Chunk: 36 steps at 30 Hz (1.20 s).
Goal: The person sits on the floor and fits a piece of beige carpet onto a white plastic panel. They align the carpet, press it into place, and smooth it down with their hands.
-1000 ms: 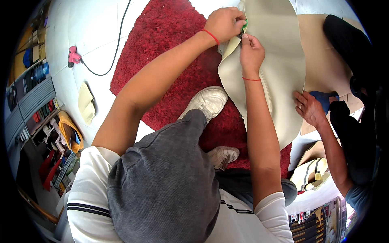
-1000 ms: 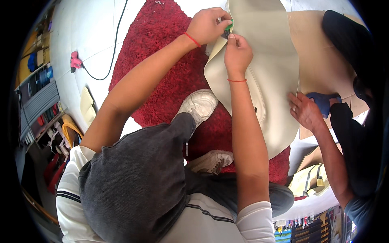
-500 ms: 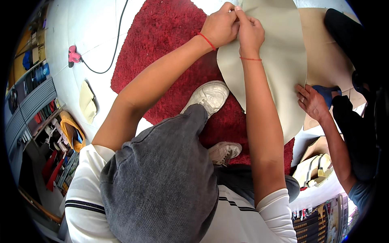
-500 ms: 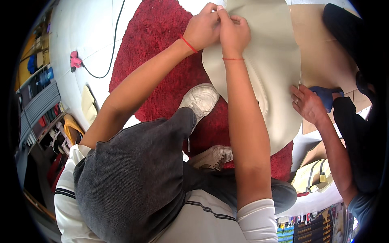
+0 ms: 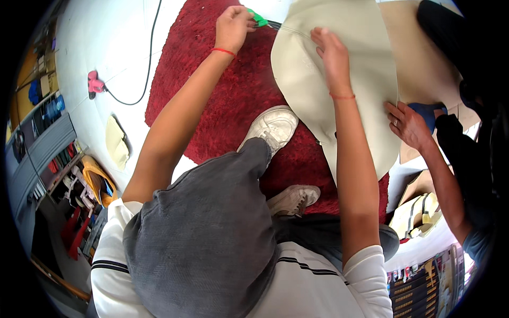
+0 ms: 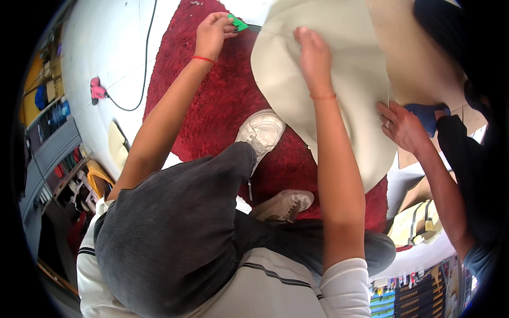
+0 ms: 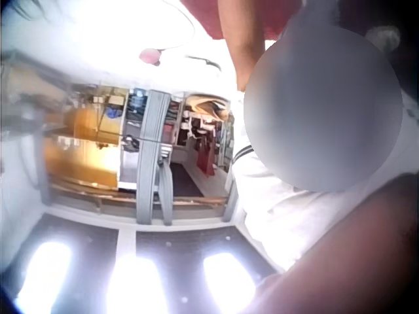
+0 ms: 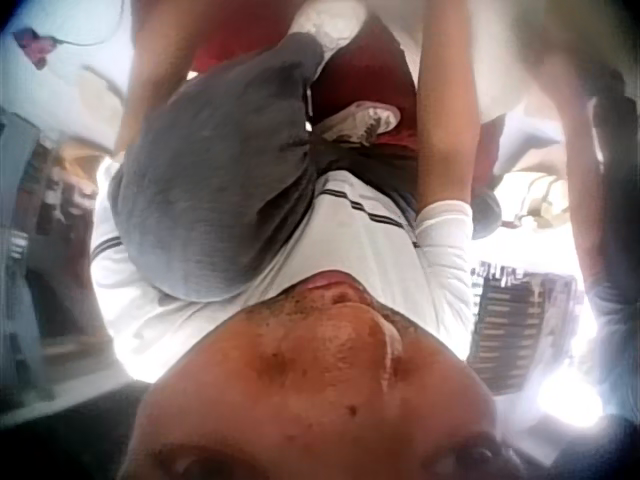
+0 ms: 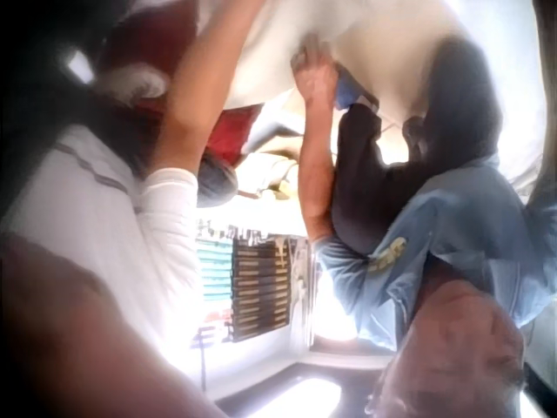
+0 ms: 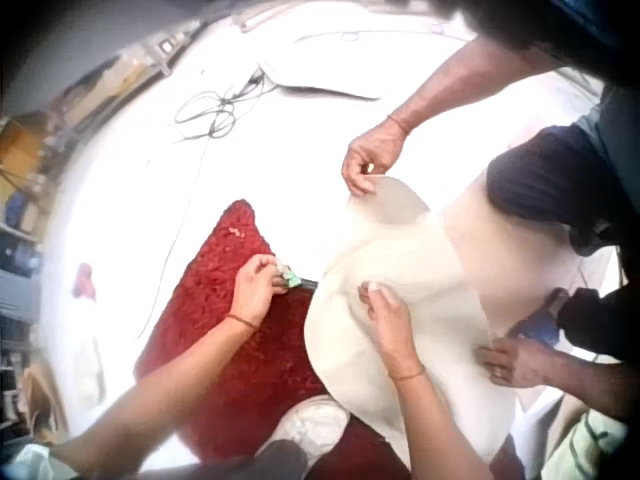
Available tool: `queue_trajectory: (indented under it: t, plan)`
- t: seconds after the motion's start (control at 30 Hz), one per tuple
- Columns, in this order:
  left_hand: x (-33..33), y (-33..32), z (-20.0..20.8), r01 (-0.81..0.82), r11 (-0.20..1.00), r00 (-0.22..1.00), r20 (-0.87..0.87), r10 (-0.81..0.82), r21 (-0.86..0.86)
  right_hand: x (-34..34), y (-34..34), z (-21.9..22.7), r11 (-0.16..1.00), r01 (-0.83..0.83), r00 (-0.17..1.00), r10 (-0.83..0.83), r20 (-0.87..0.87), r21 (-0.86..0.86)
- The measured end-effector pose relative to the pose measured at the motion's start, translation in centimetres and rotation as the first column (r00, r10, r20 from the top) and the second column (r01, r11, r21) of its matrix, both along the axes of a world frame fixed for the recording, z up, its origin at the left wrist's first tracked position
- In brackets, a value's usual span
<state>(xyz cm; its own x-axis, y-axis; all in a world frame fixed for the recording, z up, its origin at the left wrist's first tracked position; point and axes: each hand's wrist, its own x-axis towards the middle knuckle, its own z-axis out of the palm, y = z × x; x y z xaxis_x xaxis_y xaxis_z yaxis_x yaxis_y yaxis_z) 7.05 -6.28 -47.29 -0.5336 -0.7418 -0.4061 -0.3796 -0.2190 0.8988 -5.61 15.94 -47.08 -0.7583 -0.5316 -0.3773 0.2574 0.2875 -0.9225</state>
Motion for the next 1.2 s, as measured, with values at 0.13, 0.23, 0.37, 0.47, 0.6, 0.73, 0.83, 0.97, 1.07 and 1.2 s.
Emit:
queue_trajectory:
  t: [0.13,0.23,0.37,0.47,0.6,0.73,0.83,0.97,1.07,1.2]
  plan:
    - [-1.4,0.5,-0.6,0.040,0.987,0.959,-0.270,-0.082,-0.159,2.3,5.8,1.9,0.931,-0.324,0.942,0.335,-0.039,0.168]
    - [-3.7,-0.2,-1.0,0.042,0.920,0.912,-0.391,0.124,0.389,1.8,8.6,0.9,0.854,-0.480,0.816,0.518,-0.255,0.201]
    - [-6.8,4.1,5.4,0.660,0.682,0.715,0.544,-0.439,-0.317,1.5,9.5,0.4,0.757,-0.551,0.641,0.653,-0.403,0.350]
    - [-6.9,4.2,3.4,0.769,0.609,0.576,0.628,-0.524,-0.197,0.8,8.2,-0.3,0.714,-0.538,0.529,0.700,-0.480,0.448]
    - [-7.0,5.4,2.0,0.768,0.543,0.598,0.683,-0.419,-0.339,0.8,6.9,-1.3,0.729,-0.555,0.542,0.683,-0.490,0.402]
    - [-7.5,5.4,1.3,0.766,0.552,0.566,0.754,-0.335,-0.329,0.5,4.9,-2.2,0.753,-0.543,0.556,0.654,-0.512,0.371]
    - [-7.3,5.8,0.6,0.721,0.581,0.615,0.736,-0.284,-0.378,1.1,3.0,-2.6,0.808,-0.479,0.598,0.587,-0.546,0.344]
    - [-6.5,5.3,-0.2,0.663,0.642,0.665,0.697,-0.269,-0.384,1.2,3.1,-2.7,0.787,-0.519,0.594,0.613,-0.520,0.335]
    - [-6.0,5.4,-0.2,0.619,0.640,0.719,0.656,-0.228,-0.456,1.3,4.7,-2.6,0.749,-0.570,0.577,0.658,-0.484,0.338]
    - [-5.8,5.7,-0.3,0.663,0.581,0.681,0.703,-0.206,-0.472,2.0,4.5,-2.9,0.788,-0.528,0.595,0.610,-0.523,0.317]
